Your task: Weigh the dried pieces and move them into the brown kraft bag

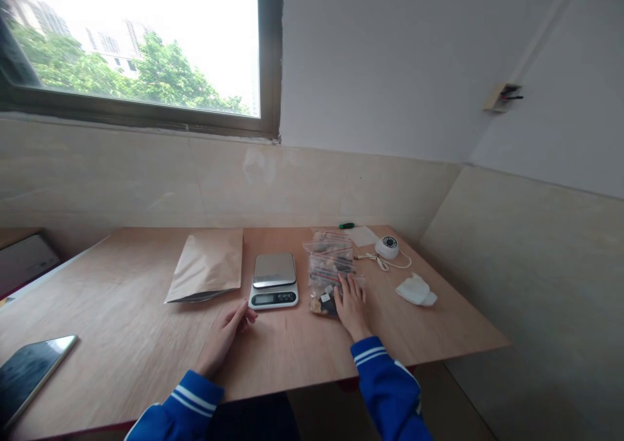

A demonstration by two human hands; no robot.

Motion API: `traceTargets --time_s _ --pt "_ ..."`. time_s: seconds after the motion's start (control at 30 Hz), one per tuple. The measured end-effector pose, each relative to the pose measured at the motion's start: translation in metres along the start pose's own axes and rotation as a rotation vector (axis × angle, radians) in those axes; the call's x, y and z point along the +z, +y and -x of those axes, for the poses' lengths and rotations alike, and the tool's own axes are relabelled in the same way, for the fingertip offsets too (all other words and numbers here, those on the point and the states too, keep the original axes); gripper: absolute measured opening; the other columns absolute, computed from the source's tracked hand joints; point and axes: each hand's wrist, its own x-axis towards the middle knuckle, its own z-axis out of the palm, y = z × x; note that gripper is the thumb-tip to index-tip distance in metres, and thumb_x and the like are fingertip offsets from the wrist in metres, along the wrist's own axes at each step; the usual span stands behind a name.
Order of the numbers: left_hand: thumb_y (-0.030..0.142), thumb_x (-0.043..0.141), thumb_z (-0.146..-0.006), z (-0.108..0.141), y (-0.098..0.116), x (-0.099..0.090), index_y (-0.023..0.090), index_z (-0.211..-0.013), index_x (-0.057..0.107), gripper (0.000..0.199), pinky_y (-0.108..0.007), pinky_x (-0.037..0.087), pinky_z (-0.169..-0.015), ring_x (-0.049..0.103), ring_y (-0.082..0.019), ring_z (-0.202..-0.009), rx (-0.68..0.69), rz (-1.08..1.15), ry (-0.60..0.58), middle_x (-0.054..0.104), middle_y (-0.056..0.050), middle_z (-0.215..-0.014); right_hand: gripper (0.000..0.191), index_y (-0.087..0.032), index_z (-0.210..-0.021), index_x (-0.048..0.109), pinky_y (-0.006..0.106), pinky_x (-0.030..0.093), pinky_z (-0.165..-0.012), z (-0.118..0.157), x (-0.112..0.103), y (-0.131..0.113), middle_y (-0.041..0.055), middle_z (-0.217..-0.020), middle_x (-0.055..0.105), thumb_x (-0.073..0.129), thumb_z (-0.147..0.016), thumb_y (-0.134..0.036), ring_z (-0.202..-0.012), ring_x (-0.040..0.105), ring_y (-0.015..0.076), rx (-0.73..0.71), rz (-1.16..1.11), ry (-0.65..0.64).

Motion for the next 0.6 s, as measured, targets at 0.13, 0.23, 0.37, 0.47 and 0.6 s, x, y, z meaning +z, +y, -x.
traceTargets --time_s 0.13,0.23,0.37,0.47,0.6 --pt "0.062 0.046 -0.08 0.0 -0.001 0.0 0.016 -0.07 0.068 0.052 -0.026 0.042 -0.061 0.05 -0.015 -0.063 0.003 0.006 0.008 0.06 -0.004 -0.07 0.044 -0.019 -0.129 0.052 0.051 0.036 -0.101 -0.016 0.014 0.0 0.0139 -0.133 0.054 0.029 -0.094 -0.032 -0.124 0.048 0.0271 -0.034 -0.089 0.076" --pt "0.063 0.047 -0.078 -0.002 -0.004 0.001 0.017 -0.069 0.067 0.052 -0.025 0.041 -0.059 0.05 -0.014 -0.062 -0.009 0.028 0.012 0.06 -0.003 -0.07 0.042 -0.018 -0.125 0.055 0.048 0.037 -0.101 -0.017 0.021 0.001 0.0138 -0.131 0.056 0.031 -0.093 -0.03 -0.123 0.049 0.0261 -0.045 -0.162 0.149" --pt "0.065 0.048 -0.077 -0.003 -0.005 0.001 0.016 -0.069 0.067 0.053 -0.025 0.04 -0.058 0.05 -0.014 -0.061 -0.016 0.048 0.014 0.059 -0.003 -0.068 0.041 -0.015 -0.12 0.059 0.047 0.04 -0.099 -0.015 0.023 0.003 0.0149 -0.128 0.058 0.034 -0.091 -0.031 -0.121 0.051 0.0271 -0.056 -0.257 0.183" --pt "0.065 0.047 -0.077 -0.003 -0.005 0.002 0.016 -0.069 0.067 0.054 -0.025 0.04 -0.058 0.049 -0.014 -0.061 -0.019 0.054 0.002 0.058 -0.003 -0.067 0.041 -0.015 -0.119 0.06 0.048 0.042 -0.098 -0.016 0.022 0.005 0.0155 -0.125 0.06 0.035 -0.091 -0.032 -0.118 0.054 0.0276 -0.073 -0.299 0.189" --pt "0.067 0.048 -0.075 -0.001 -0.002 0.004 0.015 -0.067 0.066 0.055 -0.026 0.04 -0.058 0.048 -0.014 -0.059 -0.023 0.073 0.008 0.057 -0.003 -0.065 0.042 -0.013 -0.117 0.061 0.047 0.043 -0.097 -0.018 0.022 0.007 0.0161 -0.121 0.062 0.035 -0.091 -0.032 -0.115 0.055 0.0276 -0.083 -0.325 0.201"
